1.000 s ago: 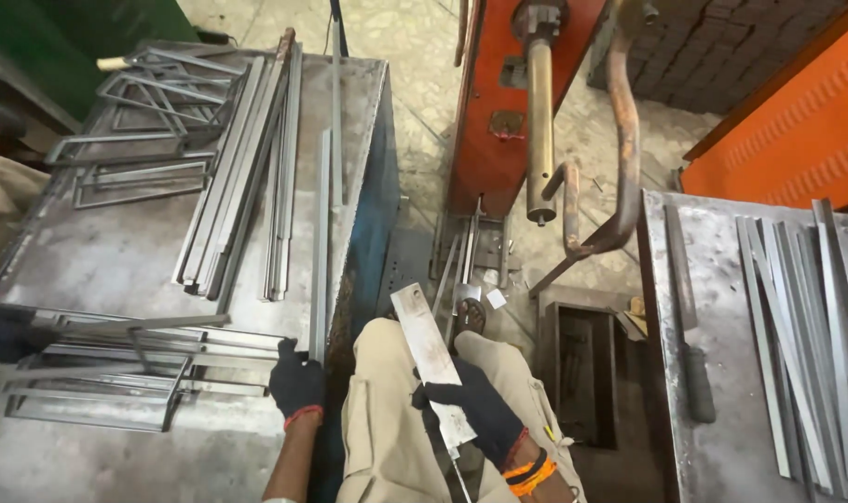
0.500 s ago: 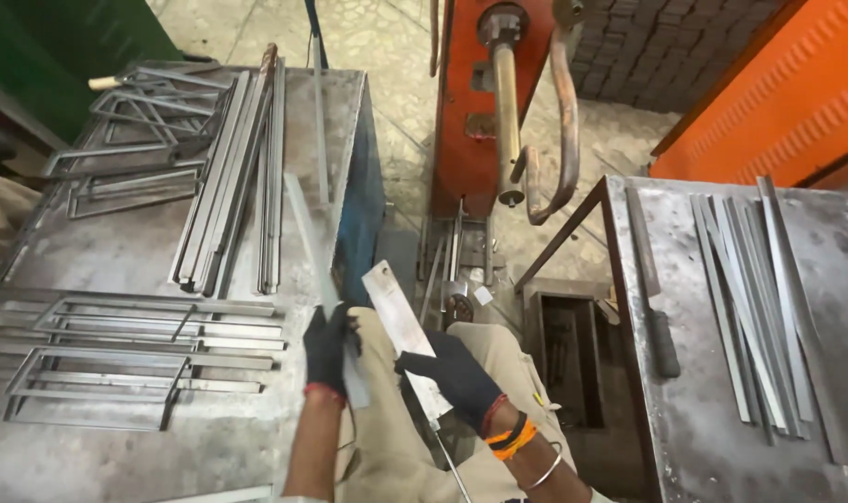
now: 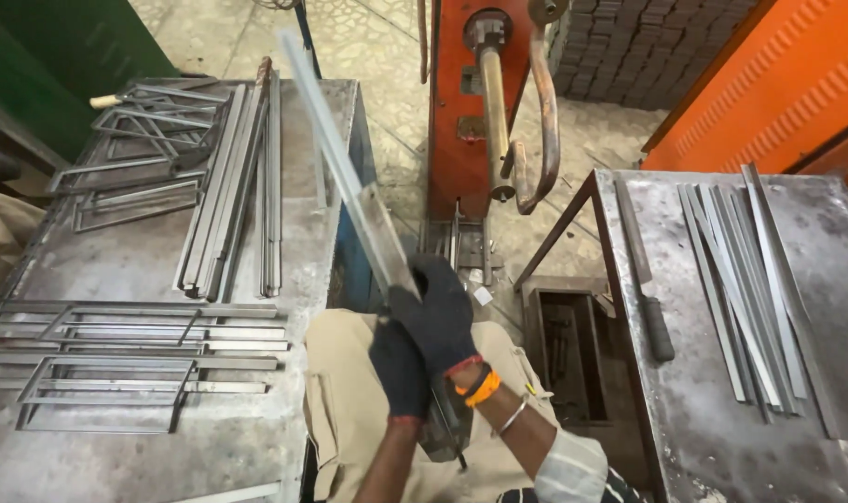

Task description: The person places metal bars and rectangular frames into a bench-mounted power saw and cuts them, with sparks visible during cutting. They then move the cut pieces and finished frames onto the work tables, stacking the frames with other completed pieces.

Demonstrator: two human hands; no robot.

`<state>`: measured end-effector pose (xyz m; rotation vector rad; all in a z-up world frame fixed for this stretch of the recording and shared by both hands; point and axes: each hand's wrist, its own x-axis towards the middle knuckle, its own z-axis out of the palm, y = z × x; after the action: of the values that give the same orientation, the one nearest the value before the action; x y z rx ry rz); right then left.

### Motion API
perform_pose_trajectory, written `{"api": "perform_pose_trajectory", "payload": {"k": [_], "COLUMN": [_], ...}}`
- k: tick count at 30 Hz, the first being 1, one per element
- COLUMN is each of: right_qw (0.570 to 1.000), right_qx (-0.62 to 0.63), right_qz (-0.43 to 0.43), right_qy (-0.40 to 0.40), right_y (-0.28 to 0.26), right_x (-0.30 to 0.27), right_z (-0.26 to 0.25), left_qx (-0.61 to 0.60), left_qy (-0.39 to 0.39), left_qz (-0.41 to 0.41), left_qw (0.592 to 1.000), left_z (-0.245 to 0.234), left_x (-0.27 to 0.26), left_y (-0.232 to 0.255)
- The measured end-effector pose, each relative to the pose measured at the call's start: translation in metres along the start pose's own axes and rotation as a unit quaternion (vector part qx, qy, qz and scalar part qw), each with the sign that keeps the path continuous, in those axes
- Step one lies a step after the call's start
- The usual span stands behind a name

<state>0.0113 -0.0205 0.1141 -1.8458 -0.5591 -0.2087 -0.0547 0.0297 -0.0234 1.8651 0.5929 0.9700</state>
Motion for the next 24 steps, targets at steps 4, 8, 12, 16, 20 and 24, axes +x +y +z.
{"api": "perform_pose_trajectory", "payload": {"k": [4,8,12,16,20,24], "right_qw": [0.994,0.997,0.996,0.991,0.981,0.869], "right_qx": [0.097,0.057,0.039,0.010,0.038,0.310], "right_qz": [0.048,-0.009,-0.005,-0.005,-0.014,0.237], "right_qy": [-0.034,-0.050,-0.082,-0.130,-0.188,-0.305], "right_y": [-0.020,-0.015,-0.017,-0.005,0.037,0.037], "right_x": [0.029,0.031,0.011,-0.016,-0.046,-0.066], "right_z": [-0.008,-0.016,-0.023,-0.009,0.015,0.012], "left_qx": [-0.169,-0.103,-0.282,-0.086,-0.437,-0.487], "left_qy": [-0.037,-0.046,0.010,-0.018,-0.054,-0.040], "left_qz": [-0.155,-0.135,-0.194,0.219,-0.336,-0.418], "left_qw": [0.973,0.984,0.939,0.972,0.832,0.766], "left_z": [-0.022,-0.017,-0.015,-0.027,-0.037,-0.054], "left_x": [-0.007,0.001,0.067,0.113,0.117,0.113], "left_y": [0.056,0.015,-0.001,0.019,0.009,-0.043]}}
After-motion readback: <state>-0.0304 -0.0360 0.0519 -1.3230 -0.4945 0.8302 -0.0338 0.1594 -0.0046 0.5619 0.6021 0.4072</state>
